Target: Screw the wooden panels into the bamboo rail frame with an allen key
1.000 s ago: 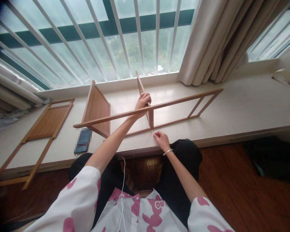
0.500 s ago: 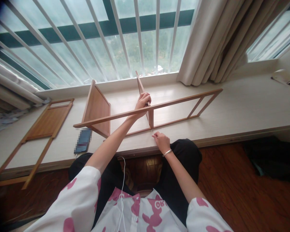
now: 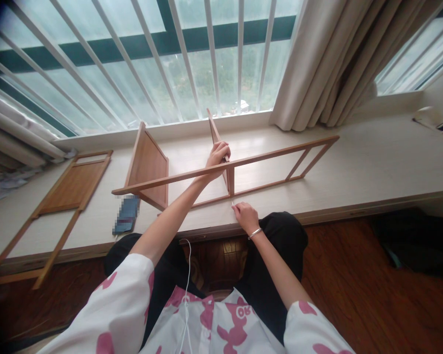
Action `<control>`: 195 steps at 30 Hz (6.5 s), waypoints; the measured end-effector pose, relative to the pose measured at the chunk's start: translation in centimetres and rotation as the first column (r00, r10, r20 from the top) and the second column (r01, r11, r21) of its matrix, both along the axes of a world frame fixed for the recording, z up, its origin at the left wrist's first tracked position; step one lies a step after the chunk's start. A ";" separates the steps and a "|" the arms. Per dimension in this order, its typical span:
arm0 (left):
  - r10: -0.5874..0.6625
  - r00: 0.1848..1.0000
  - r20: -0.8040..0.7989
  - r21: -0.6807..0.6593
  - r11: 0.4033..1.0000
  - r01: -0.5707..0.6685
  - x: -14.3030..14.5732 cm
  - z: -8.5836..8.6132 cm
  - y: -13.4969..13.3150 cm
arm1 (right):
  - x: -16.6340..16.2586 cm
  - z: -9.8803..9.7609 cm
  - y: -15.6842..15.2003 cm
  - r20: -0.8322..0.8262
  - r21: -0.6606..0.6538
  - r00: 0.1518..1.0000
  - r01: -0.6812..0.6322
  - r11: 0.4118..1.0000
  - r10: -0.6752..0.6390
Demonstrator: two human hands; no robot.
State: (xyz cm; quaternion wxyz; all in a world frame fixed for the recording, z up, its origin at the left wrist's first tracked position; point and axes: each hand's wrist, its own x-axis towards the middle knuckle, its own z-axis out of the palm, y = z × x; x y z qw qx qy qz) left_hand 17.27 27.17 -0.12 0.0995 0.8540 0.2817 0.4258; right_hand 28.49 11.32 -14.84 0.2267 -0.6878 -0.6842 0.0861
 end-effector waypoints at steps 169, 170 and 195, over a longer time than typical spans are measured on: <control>-0.122 0.992 -0.037 -0.023 0.992 0.121 -1.4 0.8 -7.9 | -6.9 -2.6 -8.9 -0.963 -0.107 0.208 0.288 0.952 -0.171; -0.119 0.992 -0.036 -0.022 0.993 0.118 -1.4 0.9 -7.9 | -6.9 -2.6 -9.0 -0.958 -0.101 0.230 0.294 0.950 -0.173; -0.120 0.991 -0.052 -0.023 0.993 0.119 -1.4 0.8 -7.7 | -5.5 -3.2 -9.2 -0.761 -0.082 0.590 0.326 0.942 -0.271</control>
